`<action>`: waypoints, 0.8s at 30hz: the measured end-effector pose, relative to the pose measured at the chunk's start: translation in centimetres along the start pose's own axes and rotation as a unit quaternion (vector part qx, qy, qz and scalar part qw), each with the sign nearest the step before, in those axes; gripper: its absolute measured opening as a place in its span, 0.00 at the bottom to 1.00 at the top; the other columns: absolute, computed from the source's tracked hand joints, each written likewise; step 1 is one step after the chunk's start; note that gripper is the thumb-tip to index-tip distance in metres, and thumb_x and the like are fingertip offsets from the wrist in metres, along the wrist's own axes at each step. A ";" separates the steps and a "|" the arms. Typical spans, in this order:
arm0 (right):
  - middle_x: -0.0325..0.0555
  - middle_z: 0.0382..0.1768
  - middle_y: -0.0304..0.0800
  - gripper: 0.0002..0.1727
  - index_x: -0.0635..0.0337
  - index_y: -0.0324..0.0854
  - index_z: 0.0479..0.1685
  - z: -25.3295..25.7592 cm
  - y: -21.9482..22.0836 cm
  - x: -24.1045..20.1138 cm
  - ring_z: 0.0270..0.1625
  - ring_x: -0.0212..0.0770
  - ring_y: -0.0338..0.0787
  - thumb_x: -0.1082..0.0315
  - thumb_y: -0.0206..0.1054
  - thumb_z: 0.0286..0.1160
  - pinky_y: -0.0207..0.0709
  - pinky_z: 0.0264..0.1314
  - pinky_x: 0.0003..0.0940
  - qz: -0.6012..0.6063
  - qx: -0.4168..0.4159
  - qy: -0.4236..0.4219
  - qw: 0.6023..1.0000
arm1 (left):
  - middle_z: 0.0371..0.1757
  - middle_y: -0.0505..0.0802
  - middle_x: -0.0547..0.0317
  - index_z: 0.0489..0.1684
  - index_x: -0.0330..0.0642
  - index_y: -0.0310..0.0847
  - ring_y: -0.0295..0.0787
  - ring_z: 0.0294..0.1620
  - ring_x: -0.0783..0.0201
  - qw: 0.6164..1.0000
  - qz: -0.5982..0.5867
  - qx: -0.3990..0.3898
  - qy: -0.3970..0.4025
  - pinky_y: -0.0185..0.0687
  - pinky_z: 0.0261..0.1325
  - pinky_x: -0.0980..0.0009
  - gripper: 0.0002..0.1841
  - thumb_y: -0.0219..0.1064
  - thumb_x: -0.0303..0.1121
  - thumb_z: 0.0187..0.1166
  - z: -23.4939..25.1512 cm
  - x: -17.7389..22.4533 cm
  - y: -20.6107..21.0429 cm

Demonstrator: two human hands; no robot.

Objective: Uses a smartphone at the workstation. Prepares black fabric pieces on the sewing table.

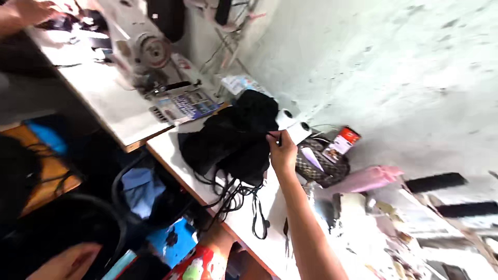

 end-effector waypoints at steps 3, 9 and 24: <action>0.51 0.41 0.90 0.12 0.70 0.80 0.56 -0.9 -3.2 -2.2 0.41 0.37 0.89 0.69 0.66 0.83 0.83 0.48 0.37 0.089 0.037 -0.023 0.995 | 0.46 0.93 0.42 0.79 0.30 0.68 0.91 0.36 0.52 0.966 -0.146 0.146 0.155 0.87 0.40 0.51 0.32 0.67 0.41 0.80 8.4 13.8 -2.9; 0.38 0.39 0.87 0.06 0.70 0.79 0.47 -9.6 -7.7 -6.3 0.41 0.18 0.84 0.77 0.63 0.78 0.80 0.49 0.15 0.297 0.007 -0.071 0.952 | 0.58 0.89 0.78 0.76 0.39 0.63 0.86 0.58 0.86 0.781 -0.544 0.095 0.291 0.83 0.64 0.80 0.23 0.59 0.35 0.84 15.4 30.6 1.6; 0.58 0.61 0.91 0.16 0.56 0.91 0.60 -23.6 -3.8 8.8 0.54 0.60 0.94 0.74 0.61 0.82 0.84 0.52 0.66 0.006 -0.177 0.203 0.963 | 0.68 0.87 0.32 0.77 0.35 0.75 0.82 0.70 0.28 0.887 0.111 0.011 0.448 0.70 0.70 0.27 0.25 0.66 0.33 0.82 21.9 45.4 5.7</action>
Point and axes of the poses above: each hand's wrist, its own z-axis towards the middle knuckle, its own y-axis out of the palm, x = y × z, the point moved 10 cm from there along z, towards the middle knuckle
